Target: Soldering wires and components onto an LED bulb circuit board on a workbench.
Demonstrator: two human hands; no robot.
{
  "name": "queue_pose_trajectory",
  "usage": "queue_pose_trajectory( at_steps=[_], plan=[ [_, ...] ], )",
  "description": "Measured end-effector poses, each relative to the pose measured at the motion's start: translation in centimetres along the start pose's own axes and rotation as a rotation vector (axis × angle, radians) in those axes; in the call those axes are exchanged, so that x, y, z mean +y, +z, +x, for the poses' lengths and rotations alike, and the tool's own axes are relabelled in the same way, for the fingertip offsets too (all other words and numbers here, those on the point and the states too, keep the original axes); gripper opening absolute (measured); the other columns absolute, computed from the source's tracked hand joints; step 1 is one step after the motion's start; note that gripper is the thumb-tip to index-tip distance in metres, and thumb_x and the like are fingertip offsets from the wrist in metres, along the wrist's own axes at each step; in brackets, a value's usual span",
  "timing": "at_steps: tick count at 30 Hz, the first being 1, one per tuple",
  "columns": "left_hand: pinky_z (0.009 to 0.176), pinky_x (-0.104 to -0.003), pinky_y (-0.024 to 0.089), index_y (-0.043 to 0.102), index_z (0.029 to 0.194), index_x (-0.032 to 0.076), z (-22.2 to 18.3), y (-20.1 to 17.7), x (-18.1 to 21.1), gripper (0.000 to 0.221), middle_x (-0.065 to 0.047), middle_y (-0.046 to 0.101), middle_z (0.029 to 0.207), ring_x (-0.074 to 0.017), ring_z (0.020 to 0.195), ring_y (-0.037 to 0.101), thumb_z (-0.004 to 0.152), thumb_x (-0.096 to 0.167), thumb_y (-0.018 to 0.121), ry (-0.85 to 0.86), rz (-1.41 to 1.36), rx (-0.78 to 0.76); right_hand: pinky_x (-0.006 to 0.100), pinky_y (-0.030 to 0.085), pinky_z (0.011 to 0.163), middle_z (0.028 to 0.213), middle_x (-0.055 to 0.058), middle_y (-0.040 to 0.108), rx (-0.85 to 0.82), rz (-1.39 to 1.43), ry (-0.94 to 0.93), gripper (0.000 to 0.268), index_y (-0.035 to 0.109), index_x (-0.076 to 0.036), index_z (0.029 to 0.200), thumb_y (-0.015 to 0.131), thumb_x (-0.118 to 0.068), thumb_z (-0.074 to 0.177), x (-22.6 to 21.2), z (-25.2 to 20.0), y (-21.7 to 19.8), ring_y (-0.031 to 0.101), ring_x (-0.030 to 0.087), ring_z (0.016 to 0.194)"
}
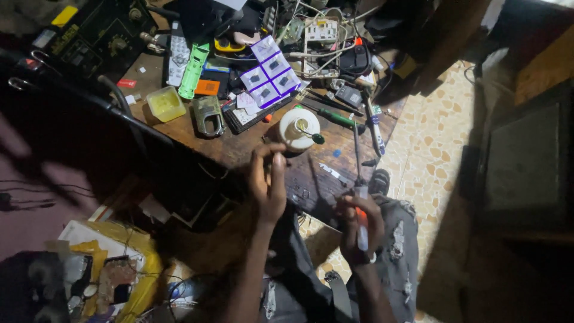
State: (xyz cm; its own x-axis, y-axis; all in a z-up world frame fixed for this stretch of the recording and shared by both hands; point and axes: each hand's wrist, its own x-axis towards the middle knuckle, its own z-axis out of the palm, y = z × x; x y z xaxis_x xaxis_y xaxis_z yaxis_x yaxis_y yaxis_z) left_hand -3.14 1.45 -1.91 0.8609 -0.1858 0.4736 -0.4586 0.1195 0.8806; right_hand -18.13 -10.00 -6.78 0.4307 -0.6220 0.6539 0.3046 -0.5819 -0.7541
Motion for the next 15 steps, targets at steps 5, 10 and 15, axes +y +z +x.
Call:
queue_pose_trajectory(
  at_steps=[5, 10, 15],
  plan=[
    [0.087, -0.03, 0.053, 0.062, 0.121, 0.007, -5.8, 0.0, 4.9, 0.024, -0.006, 0.063, 0.111, -0.0162, 0.093, 0.06, 0.112, 0.019, 0.045, -0.086, 0.075, -0.138, 0.033, 0.066, 0.069, 0.095, 0.021, 0.074, -0.054, 0.082, -0.022, 0.018, 0.054, -0.005, 0.119, 0.055, -0.021, 0.111, -3.1, -0.3, -1.1, 0.08, 0.028, 0.083],
    [0.096, -0.035, 0.048, 0.057, 0.115, 0.006, -7.2, -0.2, 10.2, 0.02, -0.009, 0.055, 0.11, -0.0224, 0.105, 0.058, 0.108, 0.02, 0.044, 0.009, 0.121, -0.372, 0.036, 0.068, 0.087, 0.112, 0.02, 0.074, -0.177, 0.263, -0.096, 0.024, 0.058, -0.014, 0.121, 0.071, -0.012, 0.101, -5.9, -0.5, -2.2, 0.078, 0.027, 0.102],
    [0.092, -0.034, 0.053, 0.063, 0.109, 0.007, -7.7, -0.9, 11.4, 0.009, -0.006, 0.069, 0.103, -0.0223, 0.099, 0.068, 0.105, 0.013, 0.057, -0.008, -0.007, -0.428, 0.035, 0.062, 0.084, 0.102, 0.018, 0.077, -0.191, 0.12, -0.027, 0.023, 0.056, -0.015, 0.114, 0.071, -0.007, 0.099, -8.5, -0.4, -3.7, 0.079, 0.025, 0.091]
  ],
)
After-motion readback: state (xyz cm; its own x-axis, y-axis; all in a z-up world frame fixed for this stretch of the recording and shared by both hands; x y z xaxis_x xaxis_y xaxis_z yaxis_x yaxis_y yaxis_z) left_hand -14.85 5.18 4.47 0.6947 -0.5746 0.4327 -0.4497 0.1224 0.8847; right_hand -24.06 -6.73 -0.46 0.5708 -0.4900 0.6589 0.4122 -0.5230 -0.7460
